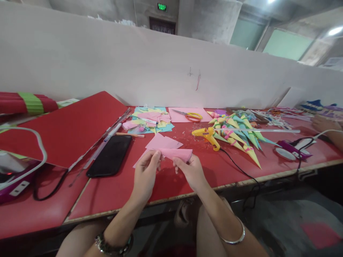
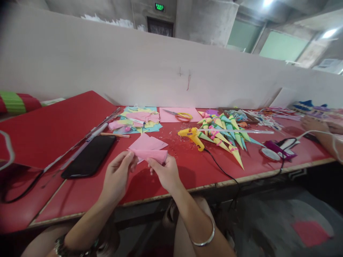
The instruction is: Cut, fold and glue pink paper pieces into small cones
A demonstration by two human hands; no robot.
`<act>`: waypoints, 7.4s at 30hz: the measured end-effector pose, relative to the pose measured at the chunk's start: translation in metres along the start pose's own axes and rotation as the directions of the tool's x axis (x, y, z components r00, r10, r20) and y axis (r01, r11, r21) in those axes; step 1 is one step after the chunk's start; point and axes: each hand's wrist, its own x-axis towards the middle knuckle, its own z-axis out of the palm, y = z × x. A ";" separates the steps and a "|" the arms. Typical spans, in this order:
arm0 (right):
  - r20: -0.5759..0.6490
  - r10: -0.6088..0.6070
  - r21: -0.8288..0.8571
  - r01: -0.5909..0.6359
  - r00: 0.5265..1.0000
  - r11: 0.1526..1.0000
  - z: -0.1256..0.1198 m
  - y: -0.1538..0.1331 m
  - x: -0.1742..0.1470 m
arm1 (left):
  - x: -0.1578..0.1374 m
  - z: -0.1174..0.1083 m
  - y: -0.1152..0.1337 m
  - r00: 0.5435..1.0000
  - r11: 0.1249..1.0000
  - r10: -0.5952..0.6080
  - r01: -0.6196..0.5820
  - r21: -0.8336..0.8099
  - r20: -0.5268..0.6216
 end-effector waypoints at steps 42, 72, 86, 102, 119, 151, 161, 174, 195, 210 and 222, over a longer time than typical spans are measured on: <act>0.039 -0.032 -0.035 0.033 0.999 0.999 -0.006 0.004 -0.002 | 0.006 -0.015 0.022 0.993 0.975 0.109 -0.100 0.199 -0.034; -0.029 -0.154 -0.246 0.142 0.988 0.959 -0.006 0.000 -0.003 | 0.001 -0.003 0.010 0.991 0.937 -0.002 -0.046 0.347 0.136; 0.008 -0.154 -0.155 0.153 0.988 0.976 -0.010 0.004 0.002 | 0.005 -0.010 0.008 0.999 0.954 0.038 -0.044 0.298 0.028; 0.290 -0.151 -0.244 0.225 0.945 0.943 -0.003 0.000 -0.007 | 0.005 -0.009 0.008 0.970 0.881 0.134 -0.210 0.423 0.203; 0.195 -0.208 -0.132 0.236 0.958 0.963 -0.011 0.000 -0.002 | 0.001 -0.006 0.016 0.887 0.812 0.019 -0.282 0.510 0.461; 0.017 -0.186 -0.229 0.185 0.982 0.956 -0.017 -0.005 0.002 | 0.006 -0.014 0.014 0.803 0.777 -0.094 -0.310 0.548 0.588; 0.058 -0.197 -0.229 0.205 0.979 0.951 -0.016 -0.004 0.000 | 0.006 -0.016 0.018 0.816 0.740 -0.080 -0.336 0.582 0.573; 0.110 -0.185 -0.181 0.202 0.977 0.962 -0.017 0.000 -0.001 | 0.009 -0.019 0.018 0.817 0.734 -0.066 -0.350 0.583 0.573; 0.054 -0.211 -0.322 0.217 0.976 0.922 -0.016 0.005 0.002 | 0.010 -0.017 0.016 0.835 0.796 -0.087 -0.270 0.542 0.543; 0.168 -0.169 -0.358 0.220 0.971 0.907 -0.013 0.000 0.001 | 0.008 -0.015 0.008 0.776 0.776 -0.176 -0.270 0.571 0.606; 0.076 -0.215 -0.390 0.227 0.974 0.892 -0.022 -0.001 0.004 | 0.016 -0.028 0.018 0.845 0.729 -0.175 -0.233 0.644 0.505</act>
